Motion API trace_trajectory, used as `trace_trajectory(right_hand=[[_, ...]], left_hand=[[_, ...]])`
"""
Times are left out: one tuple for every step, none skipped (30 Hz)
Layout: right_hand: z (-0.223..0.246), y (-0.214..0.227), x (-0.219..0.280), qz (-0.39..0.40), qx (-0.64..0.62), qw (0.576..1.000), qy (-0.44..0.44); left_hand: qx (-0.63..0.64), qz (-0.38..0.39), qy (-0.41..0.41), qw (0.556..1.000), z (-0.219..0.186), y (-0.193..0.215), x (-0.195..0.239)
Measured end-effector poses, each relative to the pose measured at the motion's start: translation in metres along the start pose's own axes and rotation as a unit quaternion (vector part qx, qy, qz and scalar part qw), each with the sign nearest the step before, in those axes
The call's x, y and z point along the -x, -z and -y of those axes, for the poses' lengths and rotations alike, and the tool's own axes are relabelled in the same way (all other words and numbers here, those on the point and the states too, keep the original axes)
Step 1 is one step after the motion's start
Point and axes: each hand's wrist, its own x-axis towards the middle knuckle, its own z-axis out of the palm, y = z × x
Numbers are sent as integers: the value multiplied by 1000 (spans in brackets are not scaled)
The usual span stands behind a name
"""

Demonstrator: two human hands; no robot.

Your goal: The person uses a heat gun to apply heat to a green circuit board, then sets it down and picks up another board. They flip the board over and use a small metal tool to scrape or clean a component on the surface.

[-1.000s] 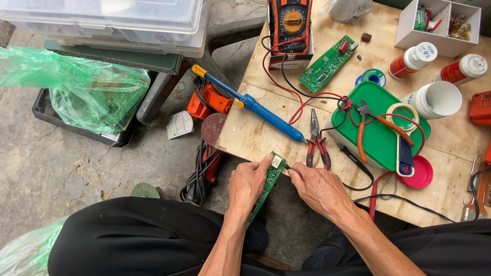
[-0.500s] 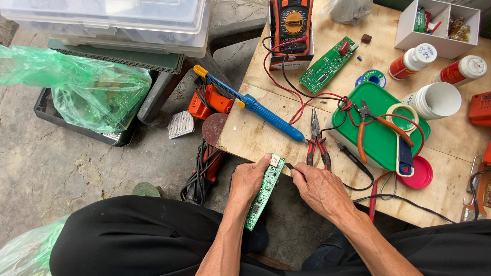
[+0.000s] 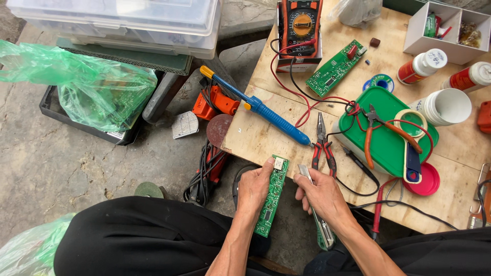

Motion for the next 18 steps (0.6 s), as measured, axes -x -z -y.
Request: trace_trajectory(right_hand=[[1,-1,-3,-2,1,1000,-2],[2,-2,-5,-14,-24,1000,9],[4,-7,-9,-24,-51,998,24],[6,-8,-11,-23,-51,998,25],[9,-10,-11,-19,-79,996,22],[12,-12,-12,-16,-108,994,18],[13,-12,-13,-15,-107,994,19],[13,-12,-14,-6,-115,993,16],[13,-12,-15,3,-121,993,12],[14,-13,-15,3,-120,993,13],[15,-15,-16,9,-123,992,11],[16,-16,-16,15,-126,992,10],[19,-16,-15,17,-126,992,11],[22,-17,-14,19,-130,991,9],[26,-17,-13,20,-134,991,9],[27,-19,-13,21,-135,990,11],[28,-19,-13,25,-124,992,11],[28,-19,-12,30,-113,993,11]], left_hand=[[0,3,2,1000,8,-3,-7],[2,1,-1,1000,16,-6,-14],[4,-5,-6,1000,23,-6,-23],[4,-6,-7,1000,26,-7,-24],[3,-3,-16,1000,29,-8,-26],[2,-1,-25,1000,32,-9,-27],[3,-1,-25,1000,32,-9,-25],[14,-1,-28,1000,33,-9,-24],[24,0,-31,999,34,-9,-22],[25,0,-31,999,37,-10,-24],[31,-1,-32,999,40,-10,-25],[37,-1,-33,999,43,-10,-27],[37,-3,-33,999,46,-11,-26],[42,8,-32,999,50,-12,-26],[46,18,-32,998,52,-13,-27],[46,17,-33,998,47,-10,-18],[61,28,-39,997,42,-8,-8],[77,39,-44,995,38,-7,1]])
